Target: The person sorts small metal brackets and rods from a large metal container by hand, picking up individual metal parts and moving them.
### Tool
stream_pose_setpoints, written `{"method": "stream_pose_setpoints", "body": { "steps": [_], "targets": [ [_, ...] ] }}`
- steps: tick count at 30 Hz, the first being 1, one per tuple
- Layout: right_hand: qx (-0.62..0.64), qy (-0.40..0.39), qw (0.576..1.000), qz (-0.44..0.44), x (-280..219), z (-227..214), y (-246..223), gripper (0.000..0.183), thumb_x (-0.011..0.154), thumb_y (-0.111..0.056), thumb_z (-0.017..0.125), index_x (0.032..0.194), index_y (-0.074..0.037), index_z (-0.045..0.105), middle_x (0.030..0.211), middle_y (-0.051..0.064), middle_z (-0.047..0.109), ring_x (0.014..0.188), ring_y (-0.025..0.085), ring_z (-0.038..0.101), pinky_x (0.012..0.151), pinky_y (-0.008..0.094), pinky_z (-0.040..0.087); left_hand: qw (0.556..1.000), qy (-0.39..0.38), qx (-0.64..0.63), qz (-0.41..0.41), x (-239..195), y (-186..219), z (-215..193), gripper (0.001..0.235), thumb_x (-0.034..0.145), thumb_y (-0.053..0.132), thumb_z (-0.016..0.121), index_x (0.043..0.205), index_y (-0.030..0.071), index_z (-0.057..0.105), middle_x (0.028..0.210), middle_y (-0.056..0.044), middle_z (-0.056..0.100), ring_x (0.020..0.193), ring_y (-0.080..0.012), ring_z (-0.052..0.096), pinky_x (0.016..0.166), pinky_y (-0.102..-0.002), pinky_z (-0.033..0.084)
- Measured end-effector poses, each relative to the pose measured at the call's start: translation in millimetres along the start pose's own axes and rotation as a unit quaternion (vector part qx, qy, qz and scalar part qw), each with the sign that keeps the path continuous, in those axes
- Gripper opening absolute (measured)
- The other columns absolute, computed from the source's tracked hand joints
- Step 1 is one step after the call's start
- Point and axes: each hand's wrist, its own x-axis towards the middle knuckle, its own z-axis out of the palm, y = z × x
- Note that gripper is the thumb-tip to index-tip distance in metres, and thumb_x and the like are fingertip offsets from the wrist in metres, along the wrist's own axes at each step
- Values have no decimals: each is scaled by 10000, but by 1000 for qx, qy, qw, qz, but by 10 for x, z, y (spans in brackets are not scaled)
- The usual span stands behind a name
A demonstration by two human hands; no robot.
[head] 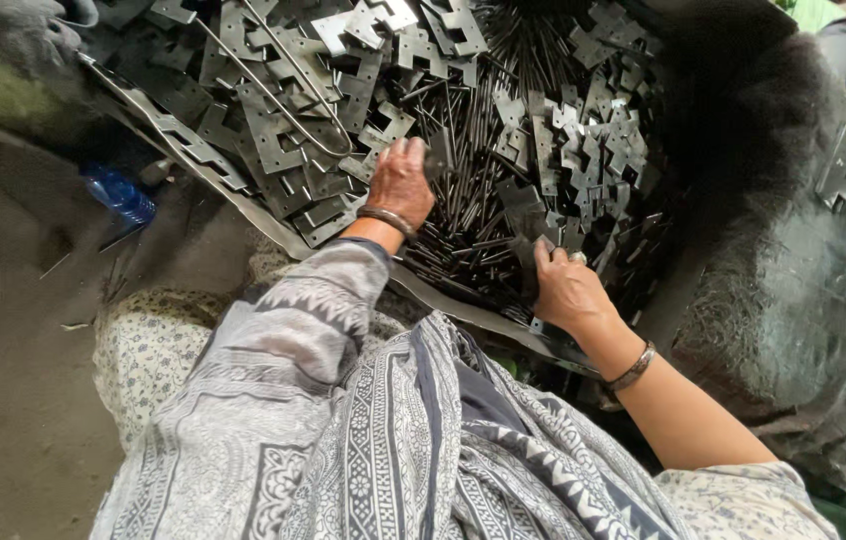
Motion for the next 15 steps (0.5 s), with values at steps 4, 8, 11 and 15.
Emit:
{"method": "stream_pose_setpoints", "body": {
  "steps": [4,8,11,15],
  "targets": [
    [117,86,986,86,39,76,351,687,744,-105,776,1389,16,571,959,250,712,890,404,704,800,453,594,970,54,-236,-2,-109,-401,-129,292,882,220,790,1033,13,652,949,-135,706,832,-275,685,783,-399,554],
    [607,140,764,168,18,28,647,456,892,-2,672,1339,87,675,1066,181,716,813,210,702,723,344,557,973,19,-213,-87,-287,-731,-226,257,1061,319,634,1059,73,707,819,-98,712,749,-227,717,715,-384,557],
    [846,69,507,149,-50,-134,506,469,907,63,650,1376,45,620,1052,115,725,833,197,721,708,306,608,796,12,-520,-309,-402,-657,-215,205,1031,202,697,919,36,650,767,-86,612,700,-234,603,619,-399,516],
    [729,165,664,37,-130,-492,-30,545,903,111,630,1427,-28,575,1212,133,725,994,217,743,832,351,637,537,-77,-766,-346,-682,-120,-58,237,906,149,596,1031,-34,679,986,-215,705,818,-292,705,702,-423,607]
  ]
}}
